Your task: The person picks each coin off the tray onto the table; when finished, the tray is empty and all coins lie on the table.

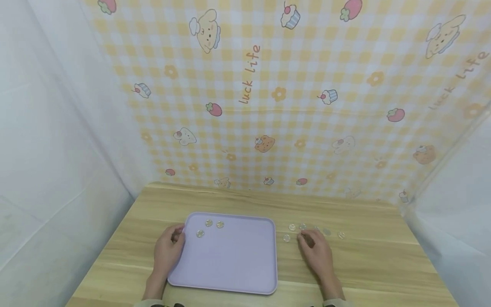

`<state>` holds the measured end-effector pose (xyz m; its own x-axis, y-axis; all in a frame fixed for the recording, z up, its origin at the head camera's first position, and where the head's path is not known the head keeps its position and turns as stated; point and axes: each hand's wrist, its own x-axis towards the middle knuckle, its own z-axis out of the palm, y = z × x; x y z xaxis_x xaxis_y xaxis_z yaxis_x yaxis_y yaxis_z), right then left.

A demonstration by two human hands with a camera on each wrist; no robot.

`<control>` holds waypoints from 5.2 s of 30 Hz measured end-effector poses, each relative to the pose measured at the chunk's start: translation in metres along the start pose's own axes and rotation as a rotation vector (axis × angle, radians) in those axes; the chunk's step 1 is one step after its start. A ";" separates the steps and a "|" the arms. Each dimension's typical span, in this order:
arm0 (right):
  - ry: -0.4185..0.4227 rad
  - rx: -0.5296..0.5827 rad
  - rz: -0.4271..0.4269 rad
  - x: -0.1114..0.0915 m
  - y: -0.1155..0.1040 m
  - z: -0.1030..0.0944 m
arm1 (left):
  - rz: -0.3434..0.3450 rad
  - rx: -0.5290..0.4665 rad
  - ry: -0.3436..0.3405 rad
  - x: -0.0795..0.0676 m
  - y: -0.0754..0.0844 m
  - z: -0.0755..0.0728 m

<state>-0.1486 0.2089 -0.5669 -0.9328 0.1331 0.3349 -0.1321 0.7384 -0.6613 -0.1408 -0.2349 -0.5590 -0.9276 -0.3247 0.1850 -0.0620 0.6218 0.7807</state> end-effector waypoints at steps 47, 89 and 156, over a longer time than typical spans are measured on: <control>-0.014 0.070 0.003 -0.001 0.000 0.002 | -0.034 0.027 -0.022 0.002 0.002 -0.001; 0.025 0.383 -0.067 0.000 -0.062 0.027 | -0.017 -0.003 0.003 0.000 0.001 -0.001; -0.387 0.200 -0.134 0.028 -0.186 0.136 | -0.034 -0.015 -0.002 0.002 0.001 -0.001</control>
<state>-0.1961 -0.0150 -0.5260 -0.9547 -0.2398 0.1763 -0.2870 0.5851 -0.7585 -0.1420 -0.2361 -0.5573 -0.9259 -0.3436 0.1569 -0.0877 0.5997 0.7954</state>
